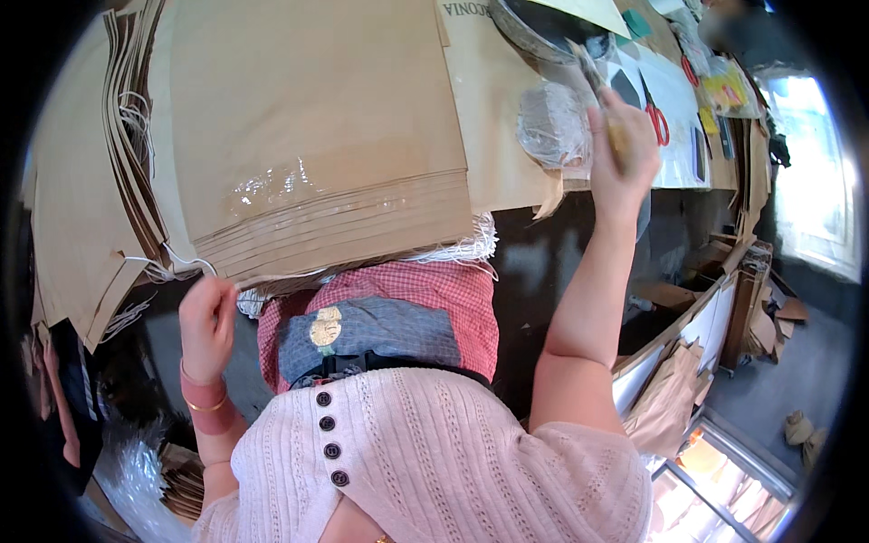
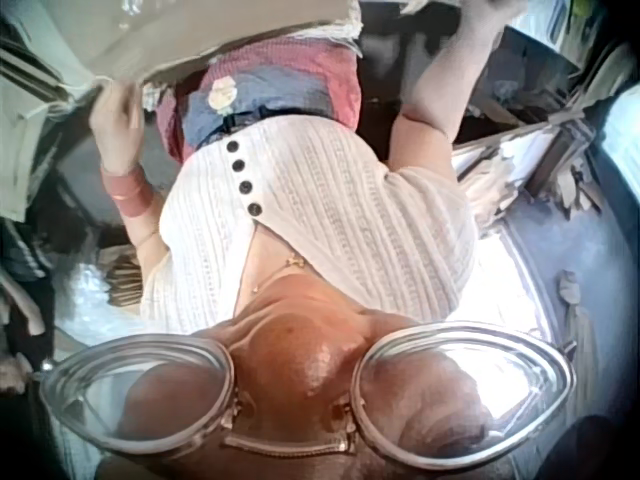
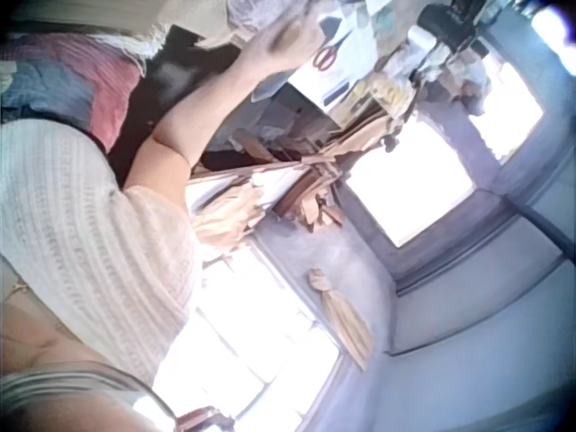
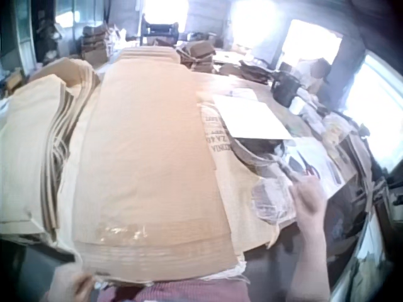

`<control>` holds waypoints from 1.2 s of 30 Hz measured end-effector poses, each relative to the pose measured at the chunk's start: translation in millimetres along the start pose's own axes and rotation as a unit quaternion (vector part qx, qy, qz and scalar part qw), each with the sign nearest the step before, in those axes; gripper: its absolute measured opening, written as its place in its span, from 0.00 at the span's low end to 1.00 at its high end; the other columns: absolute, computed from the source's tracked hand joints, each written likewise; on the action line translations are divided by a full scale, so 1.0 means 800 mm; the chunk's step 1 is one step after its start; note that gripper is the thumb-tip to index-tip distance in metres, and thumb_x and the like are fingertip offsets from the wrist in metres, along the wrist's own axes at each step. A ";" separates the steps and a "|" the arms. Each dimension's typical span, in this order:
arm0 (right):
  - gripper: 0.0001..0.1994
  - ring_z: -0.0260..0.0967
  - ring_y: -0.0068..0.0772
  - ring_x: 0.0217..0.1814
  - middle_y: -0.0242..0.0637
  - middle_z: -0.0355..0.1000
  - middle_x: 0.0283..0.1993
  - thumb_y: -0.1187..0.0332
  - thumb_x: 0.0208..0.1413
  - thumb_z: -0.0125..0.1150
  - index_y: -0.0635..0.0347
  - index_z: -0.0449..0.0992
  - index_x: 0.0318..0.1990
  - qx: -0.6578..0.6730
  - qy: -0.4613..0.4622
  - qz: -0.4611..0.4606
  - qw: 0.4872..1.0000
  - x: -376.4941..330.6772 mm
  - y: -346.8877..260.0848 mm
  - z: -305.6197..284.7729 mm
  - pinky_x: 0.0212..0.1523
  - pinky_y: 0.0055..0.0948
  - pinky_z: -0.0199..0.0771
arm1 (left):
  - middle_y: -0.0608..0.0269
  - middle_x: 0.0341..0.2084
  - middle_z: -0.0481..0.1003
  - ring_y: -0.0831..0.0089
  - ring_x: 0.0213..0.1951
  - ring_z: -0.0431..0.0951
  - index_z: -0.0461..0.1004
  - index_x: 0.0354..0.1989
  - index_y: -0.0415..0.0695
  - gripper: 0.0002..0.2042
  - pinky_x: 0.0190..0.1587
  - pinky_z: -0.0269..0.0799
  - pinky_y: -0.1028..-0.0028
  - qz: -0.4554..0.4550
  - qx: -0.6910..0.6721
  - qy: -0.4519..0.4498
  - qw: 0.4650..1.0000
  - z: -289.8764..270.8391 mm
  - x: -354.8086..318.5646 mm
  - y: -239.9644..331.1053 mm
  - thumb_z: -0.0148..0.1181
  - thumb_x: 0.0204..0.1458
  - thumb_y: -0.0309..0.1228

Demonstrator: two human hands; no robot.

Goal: The person applies glue to the edges of cardboard pieces using a brush and presses a thin strip onto the glued edge. The person works at a table in a workshop, handling the cardboard and brush throughout the clip.

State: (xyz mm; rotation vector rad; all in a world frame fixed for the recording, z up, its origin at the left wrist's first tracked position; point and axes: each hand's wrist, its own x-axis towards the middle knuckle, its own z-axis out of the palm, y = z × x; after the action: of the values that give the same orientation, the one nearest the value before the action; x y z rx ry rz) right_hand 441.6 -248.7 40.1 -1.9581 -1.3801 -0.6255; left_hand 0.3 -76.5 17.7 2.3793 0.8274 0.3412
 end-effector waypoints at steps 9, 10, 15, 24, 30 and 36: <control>0.14 0.66 0.44 0.58 0.46 0.69 0.55 0.74 0.55 0.51 0.65 0.73 0.49 0.444 -0.325 0.030 0.835 -0.103 -0.182 0.030 0.58 0.35 0.64 | 0.63 0.11 0.72 0.69 0.12 0.68 0.76 0.18 0.42 0.05 0.18 0.60 0.73 0.122 -0.339 0.007 0.933 -0.048 -0.013 0.098 0.60 0.42 0.28; 0.13 0.65 0.44 0.58 0.46 0.70 0.53 0.75 0.53 0.54 0.63 0.74 0.47 0.474 -0.342 -0.028 0.811 -0.113 -0.217 0.041 0.57 0.36 0.64 | 0.64 0.11 0.72 0.70 0.12 0.68 0.76 0.18 0.42 0.05 0.18 0.60 0.73 0.130 -0.349 0.056 0.926 -0.047 -0.014 0.100 0.60 0.41 0.29; 0.08 0.70 0.29 0.37 0.36 0.73 0.34 0.76 0.51 0.58 0.64 0.79 0.38 0.457 -0.390 0.140 0.787 -0.091 -0.169 0.015 0.39 0.26 0.68 | 0.64 0.15 0.64 0.75 0.18 0.59 0.73 0.26 0.34 0.01 0.21 0.52 0.76 0.001 0.004 0.105 0.994 -0.109 -0.013 0.057 0.57 0.45 0.16; 0.07 0.68 0.19 0.32 0.33 0.74 0.28 0.74 0.47 0.63 0.67 0.78 0.33 0.330 -0.374 0.326 0.803 -0.010 -0.086 0.089 0.33 0.19 0.66 | 0.61 0.19 0.72 0.78 0.24 0.71 0.77 0.30 0.35 0.03 0.29 0.66 0.79 -0.062 -0.121 0.076 0.988 -0.023 0.082 -0.082 0.61 0.47 0.22; 0.05 0.66 0.19 0.28 0.29 0.67 0.24 0.75 0.42 0.64 0.64 0.74 0.28 0.218 -0.254 0.175 0.926 -0.057 -0.072 0.125 0.31 0.20 0.67 | 0.61 0.26 0.73 0.72 0.31 0.74 0.78 0.27 0.37 0.04 0.33 0.68 0.75 -0.069 -0.074 0.140 0.985 0.011 0.077 -0.096 0.64 0.43 0.23; 0.10 0.61 0.14 0.28 0.23 0.61 0.26 0.77 0.43 0.64 0.60 0.66 0.28 0.534 -0.339 0.432 0.643 -0.047 -0.060 0.110 0.27 0.15 0.61 | 0.61 0.31 0.71 0.62 0.40 0.70 0.73 0.29 0.40 0.07 0.40 0.65 0.67 0.127 0.282 0.243 0.919 0.018 0.076 -0.064 0.64 0.40 0.23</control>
State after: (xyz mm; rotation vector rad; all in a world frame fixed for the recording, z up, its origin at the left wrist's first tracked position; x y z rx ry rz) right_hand 385.3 -195.9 -34.1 -1.4637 -0.6057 1.2455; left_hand 28.8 -12.6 -22.0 3.0104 0.9229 0.9407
